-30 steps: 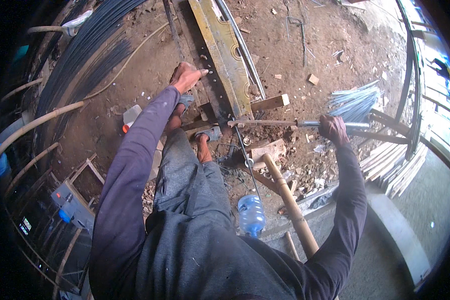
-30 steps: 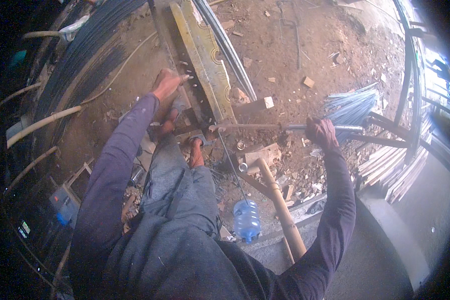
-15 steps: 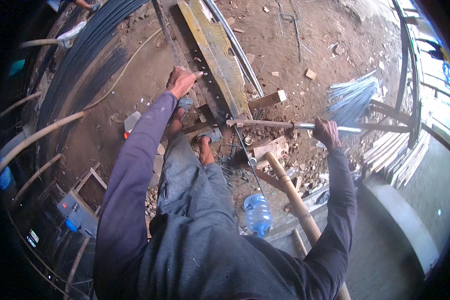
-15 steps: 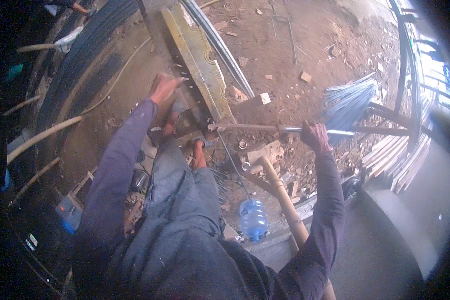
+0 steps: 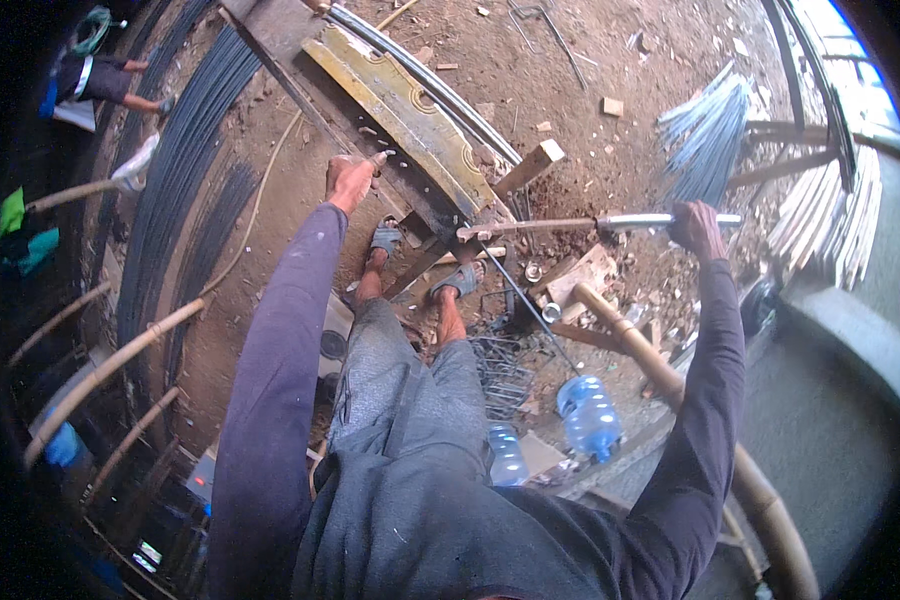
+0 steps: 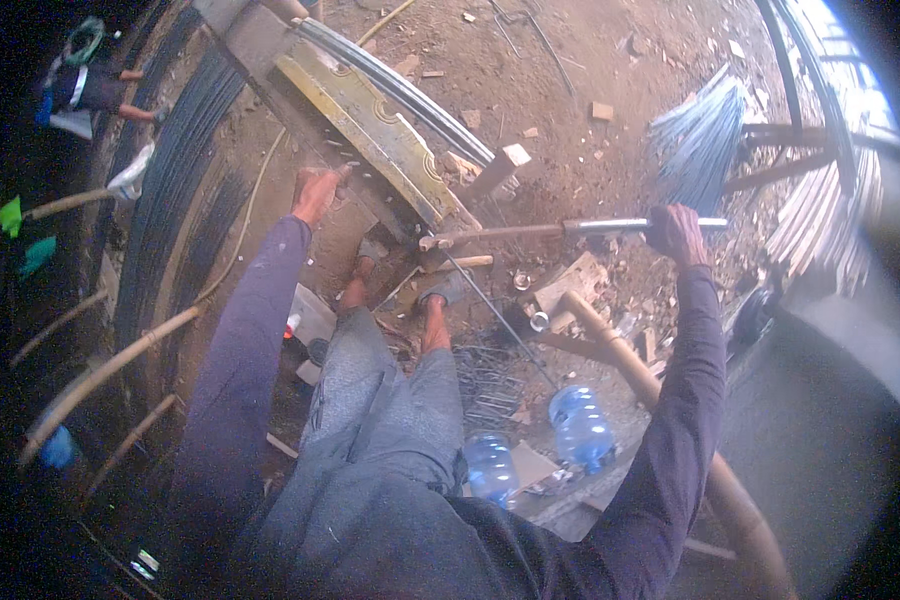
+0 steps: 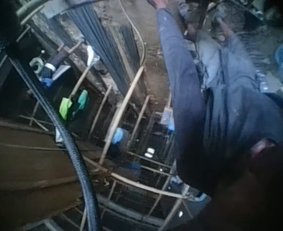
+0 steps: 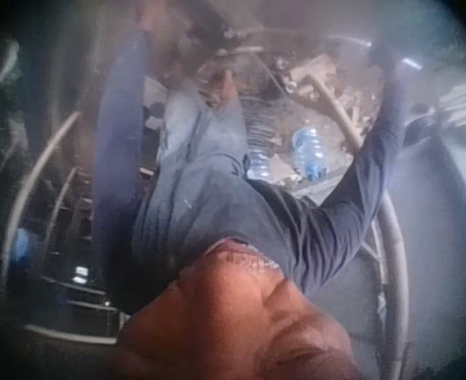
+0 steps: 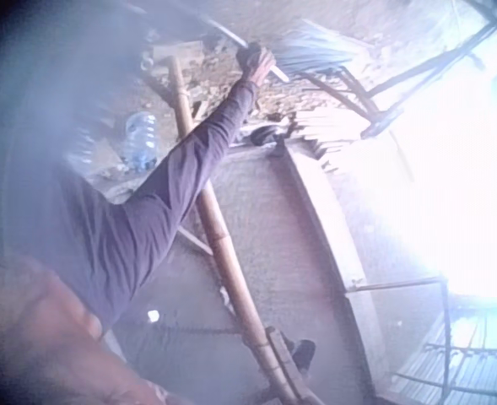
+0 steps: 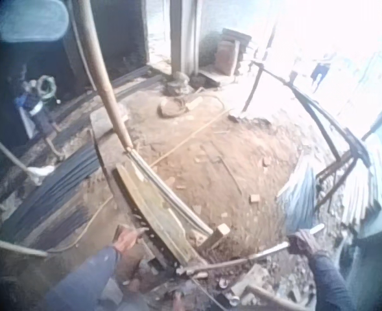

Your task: The person uses a manual rebar bender to bend steel rods into rectangular shapes. They repeatedly insert a rod, rotate the lever to bend it, and remove the finished piece.

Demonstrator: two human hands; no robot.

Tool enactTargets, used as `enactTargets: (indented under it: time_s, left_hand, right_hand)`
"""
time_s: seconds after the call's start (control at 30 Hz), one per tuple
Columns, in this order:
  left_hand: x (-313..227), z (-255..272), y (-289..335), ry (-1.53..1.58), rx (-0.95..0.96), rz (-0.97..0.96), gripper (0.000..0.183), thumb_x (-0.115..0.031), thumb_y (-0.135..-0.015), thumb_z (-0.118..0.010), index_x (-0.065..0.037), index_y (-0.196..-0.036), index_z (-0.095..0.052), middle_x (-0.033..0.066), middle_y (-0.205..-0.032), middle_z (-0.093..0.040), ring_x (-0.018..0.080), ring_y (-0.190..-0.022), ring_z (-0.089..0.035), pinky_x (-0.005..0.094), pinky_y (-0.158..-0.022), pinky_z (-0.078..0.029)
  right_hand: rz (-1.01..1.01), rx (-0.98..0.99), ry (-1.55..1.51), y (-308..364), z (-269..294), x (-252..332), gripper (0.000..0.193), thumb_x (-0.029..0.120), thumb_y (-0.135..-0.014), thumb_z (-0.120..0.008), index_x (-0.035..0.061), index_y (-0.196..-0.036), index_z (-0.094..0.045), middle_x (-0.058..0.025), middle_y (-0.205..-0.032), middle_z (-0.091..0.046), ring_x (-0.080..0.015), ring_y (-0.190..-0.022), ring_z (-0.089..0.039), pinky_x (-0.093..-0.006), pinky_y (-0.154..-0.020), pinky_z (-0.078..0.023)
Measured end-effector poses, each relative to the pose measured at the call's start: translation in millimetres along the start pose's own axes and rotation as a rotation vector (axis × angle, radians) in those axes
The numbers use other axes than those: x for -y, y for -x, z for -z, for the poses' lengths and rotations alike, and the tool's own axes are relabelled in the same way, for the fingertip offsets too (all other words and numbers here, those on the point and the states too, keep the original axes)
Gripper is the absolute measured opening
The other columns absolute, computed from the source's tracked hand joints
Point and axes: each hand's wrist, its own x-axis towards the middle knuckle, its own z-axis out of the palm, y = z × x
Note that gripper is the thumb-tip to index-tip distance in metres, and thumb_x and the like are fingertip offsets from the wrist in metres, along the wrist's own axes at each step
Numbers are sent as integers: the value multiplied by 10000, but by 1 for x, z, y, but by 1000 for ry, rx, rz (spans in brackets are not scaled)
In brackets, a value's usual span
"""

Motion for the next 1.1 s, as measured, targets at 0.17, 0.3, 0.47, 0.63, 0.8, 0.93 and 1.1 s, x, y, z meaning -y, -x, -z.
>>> enactTargets:
  time_s: [0.17, 0.3, 0.47, 0.63, 0.8, 0.93, 1.1]
  left_hand:
    - [-3, -1, 2, 61, 9, 24, 421, -322, -816, -811, -29, -582, -621, 49, -566, -605, 165, -485, -549, 353, -487, -435]
    - [-12, 0, 7, -41, -19, -44, 420, -323, -811, -818, -28, -585, -622, 47, -551, -581, 160, -489, -542, 373, -510, -440]
    - [-9, 2, 5, 7, 4, -41, 428, -326, -801, -825, -16, -584, -626, 71, -571, -600, 176, -510, -514, 387, -524, -417]
    - [-5, 1, -2, -86, 23, -161, 446, -359, -796, -834, -15, -593, -636, 88, -591, -614, 206, -565, -517, 411, -580, -421]
    - [-6, 21, 19, -49, 65, -266, 384, -369, -866, -755, 5, -809, -691, 152, -744, -651, 288, -763, -603, 443, -734, -458]
    - [41, 67, 106, -114, -122, -707, 451, -354, -953, -651, 72, -1098, -650, 224, -1039, -675, 334, -1008, -640, 413, -903, -484]
    - [151, 89, 246, 66, 760, 18, 379, -397, -1013, -575, -28, -953, -640, 33, -842, -612, 147, -846, -572, 327, -758, -487]
  right_hand:
    - [-184, -178, 2, 49, -30, 27, 70, 112, -693, -657, 78, -754, -646, -176, -702, -659, -398, -714, -669, -489, -677, -516]
    - [-408, -176, -16, 112, -51, 73, 98, 87, -672, -645, 79, -769, -655, -189, -719, -664, -385, -714, -673, -483, -670, -515]
    - [-596, -452, -123, 228, -110, 203, 94, 145, -681, -701, 122, -771, -715, -186, -706, -675, -382, -690, -688, -479, -631, -532]
    - [-1272, 23, -257, 288, -150, 416, 202, 227, -698, -720, 84, -841, -727, -243, -808, -690, -434, -812, -687, -515, -718, -544]
    - [-1299, -92, -252, 305, -136, 524, 238, 257, -715, -708, 43, -819, -720, -248, -784, -680, -445, -810, -677, -561, -773, -515]
    - [-1041, 60, -547, 320, -104, 459, 332, 327, -769, -718, 14, -879, -721, -270, -855, -686, -441, -843, -680, -526, -732, -534]
    - [-927, -2, -502, 330, -98, 441, 332, 288, -722, -797, 39, -906, -678, -239, -829, -692, -425, -826, -689, -508, -706, -544]
